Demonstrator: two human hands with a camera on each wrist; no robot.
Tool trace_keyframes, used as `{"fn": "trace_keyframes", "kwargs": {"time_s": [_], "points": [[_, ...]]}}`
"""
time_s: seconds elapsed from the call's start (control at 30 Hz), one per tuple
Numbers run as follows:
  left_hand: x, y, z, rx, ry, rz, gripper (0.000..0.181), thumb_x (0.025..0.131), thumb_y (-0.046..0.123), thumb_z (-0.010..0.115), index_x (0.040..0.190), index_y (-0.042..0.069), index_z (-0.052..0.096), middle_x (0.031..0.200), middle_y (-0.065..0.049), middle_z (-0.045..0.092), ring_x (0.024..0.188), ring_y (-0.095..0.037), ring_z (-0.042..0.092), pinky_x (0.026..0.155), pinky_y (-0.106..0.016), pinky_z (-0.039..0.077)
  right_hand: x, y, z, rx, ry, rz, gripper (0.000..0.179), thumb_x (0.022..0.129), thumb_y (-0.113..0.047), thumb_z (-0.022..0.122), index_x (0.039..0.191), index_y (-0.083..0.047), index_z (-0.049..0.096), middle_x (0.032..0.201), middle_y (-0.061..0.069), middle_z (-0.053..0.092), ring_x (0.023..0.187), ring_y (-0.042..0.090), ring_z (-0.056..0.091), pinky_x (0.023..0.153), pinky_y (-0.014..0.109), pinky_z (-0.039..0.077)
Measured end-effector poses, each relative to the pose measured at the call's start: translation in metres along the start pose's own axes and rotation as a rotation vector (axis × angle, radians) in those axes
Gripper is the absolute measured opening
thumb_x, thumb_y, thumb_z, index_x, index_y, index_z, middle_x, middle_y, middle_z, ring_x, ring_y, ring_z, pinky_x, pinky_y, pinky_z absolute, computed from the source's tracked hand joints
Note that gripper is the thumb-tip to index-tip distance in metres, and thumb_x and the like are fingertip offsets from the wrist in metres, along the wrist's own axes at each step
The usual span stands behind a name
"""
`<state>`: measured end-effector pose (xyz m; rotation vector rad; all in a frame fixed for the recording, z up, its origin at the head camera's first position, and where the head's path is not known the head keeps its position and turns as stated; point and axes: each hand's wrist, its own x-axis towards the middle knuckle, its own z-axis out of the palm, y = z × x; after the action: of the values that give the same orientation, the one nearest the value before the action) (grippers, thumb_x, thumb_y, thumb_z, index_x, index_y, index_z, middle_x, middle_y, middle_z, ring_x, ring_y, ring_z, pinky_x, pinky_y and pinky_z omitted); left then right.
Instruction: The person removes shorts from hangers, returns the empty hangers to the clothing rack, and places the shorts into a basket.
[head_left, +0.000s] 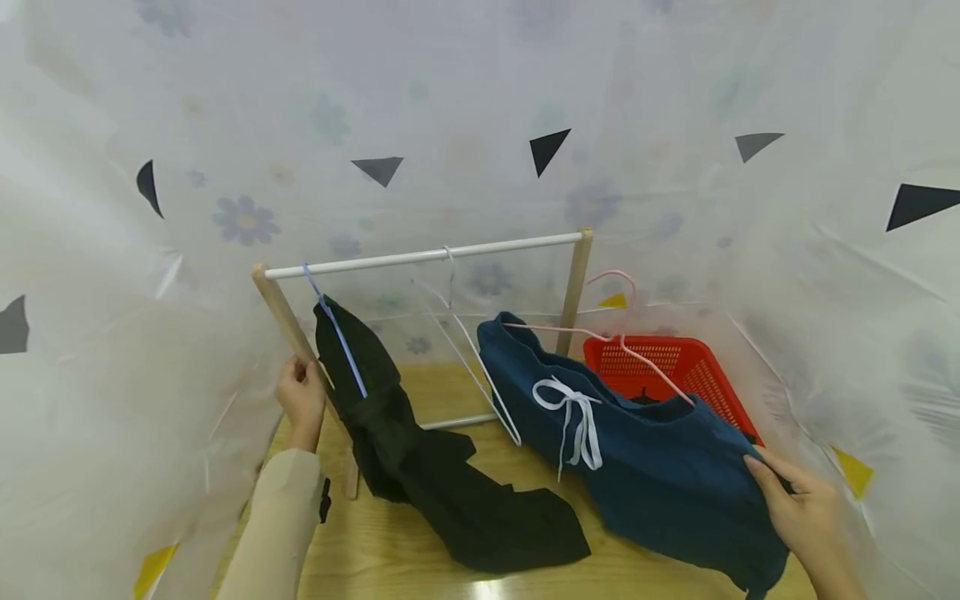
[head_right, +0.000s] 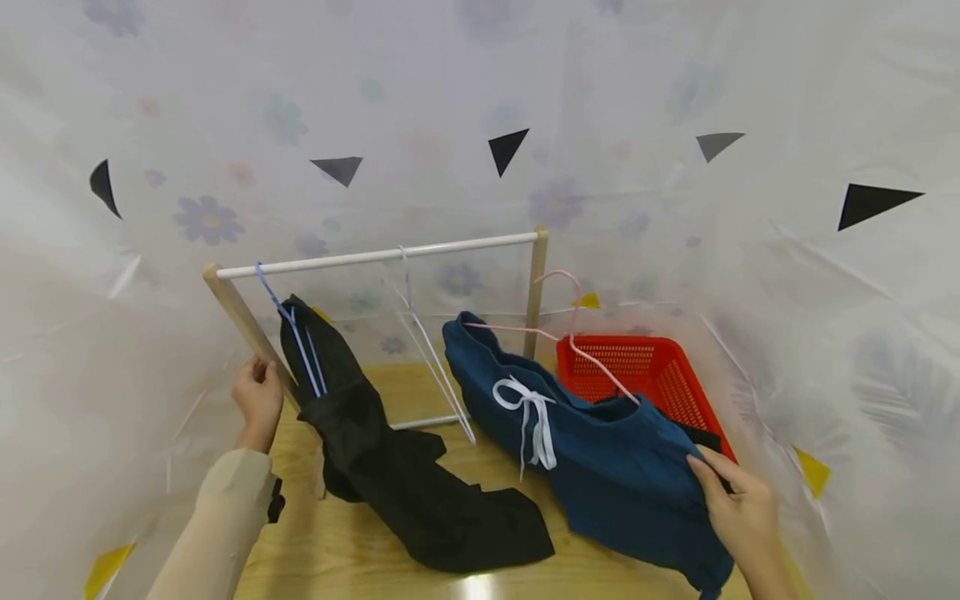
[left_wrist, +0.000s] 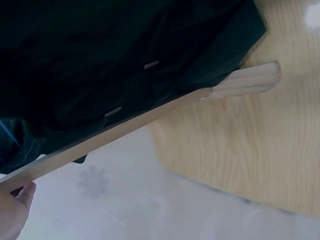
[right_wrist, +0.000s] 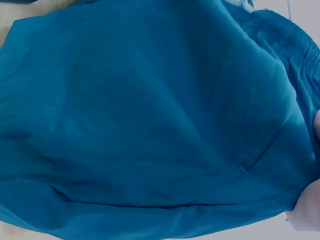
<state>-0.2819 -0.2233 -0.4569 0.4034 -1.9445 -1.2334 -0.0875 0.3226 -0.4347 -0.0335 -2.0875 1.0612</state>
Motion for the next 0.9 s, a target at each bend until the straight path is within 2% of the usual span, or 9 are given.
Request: {"fn": "trace_keyframes", "kwargs": {"time_s": [0.1, 0.2, 0.27, 0.33, 0.43, 0.57, 0.7, 0.8, 0.9], "points": [[-0.006, -0.005, -0.001, -0.018, 0.000, -0.043, 0.013, 0.084, -0.007, 0.052, 0.090, -0.014, 0.060, 0.086, -0.029, 0.062, 0.067, 0.001, 0.048, 0.065, -0.002, 0.034, -0.006, 0.007, -0.008, -0.038, -0.017, 0.028, 0.050, 0.072, 0.016, 0.067, 0.089, -0.031, 0.071, 0.087, -0.045, 0.052, 0.080, -0.028, 0.048, 0.070, -0.004, 0.037], [-0.013, -0.005, -0.002, -0.061, -0.018, -0.115, 0.027, 0.086, -0.005, 0.050, 0.110, -0.013, 0.059, 0.104, -0.031, 0.062, 0.086, -0.021, 0.061, 0.077, -0.008, 0.045, -0.012, 0.014, -0.017, -0.079, -0.050, 0.062, 0.047, 0.074, 0.010, 0.069, 0.087, -0.035, 0.071, 0.088, -0.046, 0.051, 0.079, -0.029, 0.047, 0.069, -0.005, 0.036], [-0.019, -0.001, -0.003, -0.098, -0.033, -0.148, 0.032, 0.088, -0.004, 0.048, 0.118, -0.013, 0.055, 0.112, -0.031, 0.060, 0.101, -0.033, 0.059, 0.087, -0.017, 0.048, -0.014, 0.018, -0.023, -0.076, -0.080, 0.084, 0.042, 0.075, 0.008, 0.069, 0.087, -0.032, 0.072, 0.090, -0.046, 0.051, 0.081, -0.029, 0.047, 0.070, -0.005, 0.036], [-0.027, 0.004, -0.003, -0.139, -0.044, -0.158, 0.034, 0.089, -0.004, 0.048, 0.121, -0.012, 0.053, 0.116, -0.031, 0.058, 0.109, -0.037, 0.056, 0.092, -0.023, 0.049, -0.016, 0.023, -0.030, -0.087, -0.122, 0.111, 0.038, 0.078, 0.005, 0.069, 0.088, -0.032, 0.072, 0.090, -0.047, 0.050, 0.081, -0.030, 0.046, 0.067, -0.005, 0.036], [-0.038, 0.017, -0.004, -0.186, -0.059, -0.135, 0.034, 0.089, -0.004, 0.049, 0.121, -0.012, 0.053, 0.118, -0.030, 0.057, 0.112, -0.036, 0.055, 0.090, -0.018, 0.048, -0.018, 0.027, -0.039, -0.090, -0.169, 0.146, 0.036, 0.081, 0.003, 0.066, 0.088, -0.032, 0.072, 0.089, -0.048, 0.049, 0.080, -0.030, 0.046, 0.063, -0.004, 0.037], [-0.052, 0.041, -0.003, -0.250, -0.079, -0.047, 0.032, 0.089, -0.003, 0.051, 0.120, -0.010, 0.055, 0.120, -0.027, 0.059, 0.111, -0.036, 0.056, 0.084, -0.006, 0.044, -0.020, 0.041, -0.052, -0.124, -0.204, 0.167, 0.030, 0.084, 0.000, 0.065, 0.093, -0.028, 0.071, 0.089, -0.048, 0.047, 0.078, -0.030, 0.045, 0.059, -0.003, 0.038], [-0.065, 0.070, -0.003, -0.288, -0.123, 0.131, 0.030, 0.088, -0.005, 0.053, 0.118, -0.010, 0.057, 0.118, -0.027, 0.060, 0.109, -0.037, 0.056, 0.085, -0.003, 0.041, -0.023, 0.062, -0.067, -0.165, -0.215, 0.132, 0.038, 0.086, 0.000, 0.062, 0.101, -0.035, 0.065, 0.093, -0.048, 0.046, 0.076, -0.029, 0.046, 0.057, -0.001, 0.039], [-0.075, 0.090, -0.002, -0.304, -0.178, 0.267, 0.030, 0.087, -0.007, 0.055, 0.117, -0.011, 0.057, 0.118, -0.026, 0.059, 0.108, -0.039, 0.056, 0.089, -0.007, 0.042, -0.023, 0.061, -0.075, -0.135, -0.193, 0.131, 0.049, 0.087, 0.004, 0.058, 0.096, -0.044, 0.058, 0.091, -0.047, 0.048, 0.069, -0.025, 0.049, 0.057, -0.002, 0.039], [-0.087, 0.103, 0.003, -0.296, -0.239, 0.369, 0.031, 0.087, -0.006, 0.057, 0.118, -0.008, 0.058, 0.118, -0.024, 0.060, 0.107, -0.036, 0.057, 0.091, -0.011, 0.044, -0.023, 0.047, -0.083, -0.051, -0.144, 0.169, 0.049, 0.087, 0.007, 0.055, 0.093, -0.041, 0.062, 0.089, -0.044, 0.051, 0.070, -0.024, 0.051, 0.058, -0.002, 0.038]]}}
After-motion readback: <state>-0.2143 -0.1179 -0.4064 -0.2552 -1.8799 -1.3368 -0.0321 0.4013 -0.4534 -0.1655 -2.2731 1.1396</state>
